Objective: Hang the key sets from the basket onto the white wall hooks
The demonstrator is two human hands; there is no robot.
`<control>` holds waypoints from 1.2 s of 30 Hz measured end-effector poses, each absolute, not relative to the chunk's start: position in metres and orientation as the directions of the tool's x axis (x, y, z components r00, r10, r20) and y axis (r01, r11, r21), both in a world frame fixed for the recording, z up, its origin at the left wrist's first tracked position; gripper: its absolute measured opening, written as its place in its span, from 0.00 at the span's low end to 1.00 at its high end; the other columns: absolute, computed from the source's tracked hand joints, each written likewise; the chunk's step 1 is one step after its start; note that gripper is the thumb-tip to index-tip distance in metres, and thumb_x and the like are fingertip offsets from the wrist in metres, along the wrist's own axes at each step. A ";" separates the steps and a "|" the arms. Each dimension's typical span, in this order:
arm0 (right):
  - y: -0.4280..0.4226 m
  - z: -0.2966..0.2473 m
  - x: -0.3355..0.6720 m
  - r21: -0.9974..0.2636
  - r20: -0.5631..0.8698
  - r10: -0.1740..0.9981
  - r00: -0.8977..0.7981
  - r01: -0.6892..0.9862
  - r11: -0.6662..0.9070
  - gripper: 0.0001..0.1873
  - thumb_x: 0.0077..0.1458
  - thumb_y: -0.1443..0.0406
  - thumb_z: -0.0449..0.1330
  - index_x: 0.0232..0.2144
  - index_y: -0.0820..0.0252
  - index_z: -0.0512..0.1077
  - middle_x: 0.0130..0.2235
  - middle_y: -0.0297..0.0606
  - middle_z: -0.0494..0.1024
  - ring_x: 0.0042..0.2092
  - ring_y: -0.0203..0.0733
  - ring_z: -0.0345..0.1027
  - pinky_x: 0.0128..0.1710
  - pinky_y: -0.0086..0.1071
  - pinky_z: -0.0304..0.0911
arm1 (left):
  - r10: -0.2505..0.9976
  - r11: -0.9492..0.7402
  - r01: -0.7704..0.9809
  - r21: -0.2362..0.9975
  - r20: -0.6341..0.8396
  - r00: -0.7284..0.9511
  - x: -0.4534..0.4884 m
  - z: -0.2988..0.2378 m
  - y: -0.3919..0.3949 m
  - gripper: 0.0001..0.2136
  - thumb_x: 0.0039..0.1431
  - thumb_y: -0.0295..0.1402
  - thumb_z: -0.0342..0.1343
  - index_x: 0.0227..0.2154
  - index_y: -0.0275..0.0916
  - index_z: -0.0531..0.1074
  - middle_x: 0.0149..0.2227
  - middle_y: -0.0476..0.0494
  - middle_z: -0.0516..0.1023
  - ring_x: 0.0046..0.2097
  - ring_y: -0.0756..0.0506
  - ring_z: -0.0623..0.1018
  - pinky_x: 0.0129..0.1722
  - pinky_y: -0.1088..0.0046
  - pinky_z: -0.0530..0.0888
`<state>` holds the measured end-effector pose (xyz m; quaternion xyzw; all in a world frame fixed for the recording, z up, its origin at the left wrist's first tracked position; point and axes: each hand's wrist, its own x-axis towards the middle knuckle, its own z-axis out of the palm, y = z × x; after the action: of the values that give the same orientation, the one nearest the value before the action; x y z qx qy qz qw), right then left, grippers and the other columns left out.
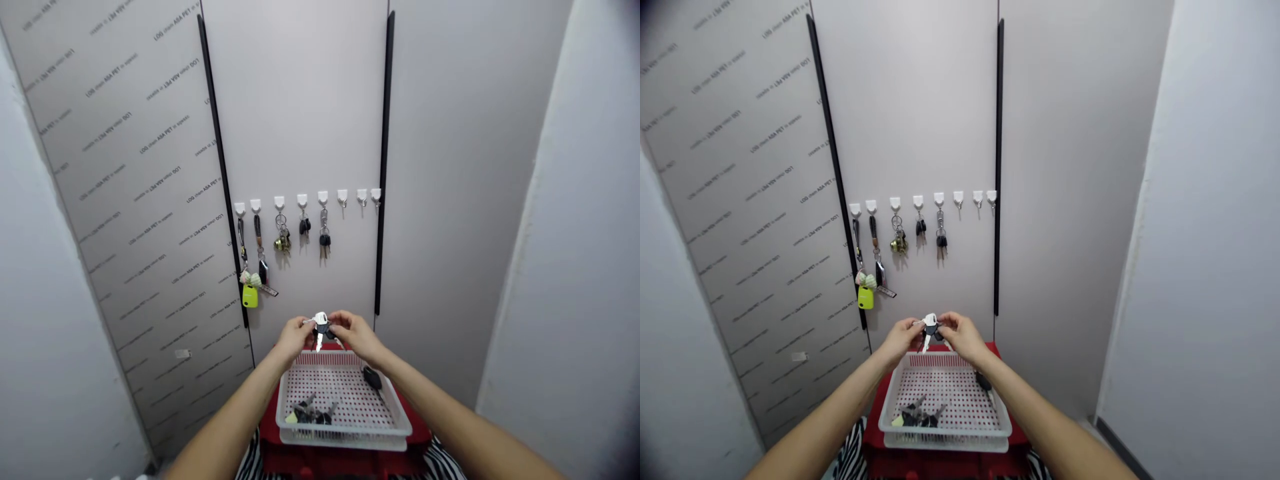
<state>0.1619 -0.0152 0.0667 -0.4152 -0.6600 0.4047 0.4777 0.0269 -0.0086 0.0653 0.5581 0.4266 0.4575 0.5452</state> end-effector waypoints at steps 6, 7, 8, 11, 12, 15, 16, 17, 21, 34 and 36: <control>-0.013 0.062 0.167 -0.880 0.364 0.913 -0.186 0.251 0.403 0.09 0.38 0.66 0.51 0.26 0.64 0.63 0.23 0.32 0.66 0.23 0.29 0.56 0.25 0.25 0.54 | 0.972 -0.068 -0.033 0.997 0.074 0.224 0.030 0.067 -0.009 0.15 0.37 0.43 0.49 0.18 0.33 0.60 0.16 0.53 0.63 0.18 0.56 0.64 0.20 0.80 0.60; -0.014 0.063 0.167 -0.876 0.371 0.911 -0.180 0.258 0.407 0.09 0.38 0.66 0.51 0.26 0.64 0.63 0.23 0.32 0.66 0.24 0.29 0.57 0.25 0.25 0.54 | 0.973 -0.073 -0.031 0.997 0.078 0.219 0.030 0.066 -0.009 0.16 0.36 0.44 0.49 0.18 0.33 0.60 0.16 0.53 0.63 0.18 0.56 0.64 0.20 0.80 0.60; -0.014 0.064 0.168 -0.874 0.376 0.910 -0.172 0.260 0.411 0.09 0.38 0.65 0.51 0.26 0.64 0.63 0.23 0.32 0.66 0.24 0.30 0.57 0.25 0.25 0.55 | 0.973 -0.080 -0.029 0.996 0.085 0.215 0.031 0.066 -0.008 0.16 0.36 0.45 0.48 0.17 0.33 0.60 0.16 0.53 0.63 0.18 0.56 0.64 0.19 0.80 0.59; -0.016 0.068 0.169 -0.871 0.386 0.913 -0.135 0.272 0.409 0.07 0.39 0.64 0.50 0.21 0.64 0.63 0.20 0.32 0.65 0.23 0.30 0.57 0.24 0.25 0.55 | 0.969 -0.104 -0.007 0.995 0.103 0.225 0.032 0.063 -0.007 0.18 0.35 0.47 0.48 0.17 0.33 0.60 0.15 0.54 0.62 0.18 0.56 0.62 0.19 0.80 0.59; -0.016 0.070 0.169 -0.868 0.387 0.914 -0.124 0.284 0.406 0.07 0.39 0.64 0.50 0.20 0.64 0.62 0.19 0.31 0.65 0.22 0.30 0.57 0.23 0.24 0.55 | 0.966 -0.110 0.003 0.994 0.106 0.236 0.033 0.062 -0.006 0.18 0.35 0.48 0.47 0.17 0.33 0.60 0.14 0.54 0.61 0.18 0.56 0.62 0.19 0.80 0.59; -0.017 0.075 0.171 -0.838 0.397 0.912 -0.103 0.364 0.406 0.09 0.40 0.63 0.49 0.17 0.64 0.62 0.17 0.31 0.64 0.21 0.30 0.56 0.22 0.24 0.54 | 0.958 -0.125 0.043 0.991 0.109 0.264 0.032 0.061 -0.006 0.19 0.36 0.49 0.45 0.16 0.33 0.61 0.15 0.52 0.62 0.19 0.55 0.63 0.20 0.80 0.59; -0.017 0.077 0.172 -0.821 0.406 0.908 -0.099 0.396 0.410 0.09 0.40 0.63 0.49 0.17 0.64 0.63 0.17 0.31 0.64 0.22 0.30 0.56 0.23 0.24 0.54 | 0.956 -0.132 0.060 0.989 0.111 0.271 0.032 0.061 -0.005 0.19 0.37 0.48 0.44 0.15 0.33 0.61 0.15 0.52 0.63 0.19 0.55 0.63 0.20 0.80 0.59; -0.017 0.079 0.172 -0.801 0.421 0.903 -0.092 0.429 0.417 0.09 0.39 0.63 0.49 0.17 0.64 0.64 0.18 0.32 0.65 0.22 0.31 0.57 0.24 0.25 0.54 | 0.955 -0.140 0.084 0.987 0.112 0.274 0.030 0.061 -0.005 0.20 0.38 0.48 0.43 0.15 0.33 0.61 0.16 0.51 0.64 0.19 0.55 0.64 0.20 0.80 0.60; -0.018 0.090 0.175 -0.764 0.450 0.891 -0.051 0.494 0.414 0.09 0.39 0.63 0.50 0.16 0.64 0.65 0.18 0.32 0.65 0.23 0.31 0.57 0.24 0.25 0.53 | 0.971 -0.156 0.211 0.965 0.111 0.210 0.024 0.063 -0.002 0.17 0.42 0.44 0.44 0.19 0.32 0.64 0.21 0.47 0.68 0.22 0.54 0.67 0.22 0.79 0.61; -0.015 0.106 0.169 -0.866 0.396 0.915 -0.079 0.299 0.400 0.08 0.37 0.64 0.51 0.18 0.65 0.65 0.17 0.31 0.63 0.20 0.28 0.54 0.20 0.23 0.52 | 0.925 -0.196 0.132 0.972 0.138 0.354 0.035 0.087 -0.015 0.07 0.41 0.29 0.48 0.26 0.33 0.65 0.23 0.48 0.69 0.25 0.54 0.67 0.28 0.78 0.63; -0.015 0.108 0.169 -0.862 0.398 0.915 -0.070 0.313 0.399 0.07 0.37 0.65 0.51 0.17 0.65 0.64 0.16 0.30 0.63 0.19 0.28 0.53 0.19 0.23 0.51 | 0.953 -0.157 0.142 0.977 0.112 0.282 0.034 0.088 -0.015 0.09 0.41 0.30 0.48 0.29 0.34 0.65 0.26 0.47 0.69 0.27 0.54 0.68 0.27 0.78 0.62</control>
<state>0.1687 -0.0151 0.1075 -0.4599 -0.6677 0.2986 0.5036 0.0339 -0.0147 0.0878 0.6362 0.4302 0.4169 0.4862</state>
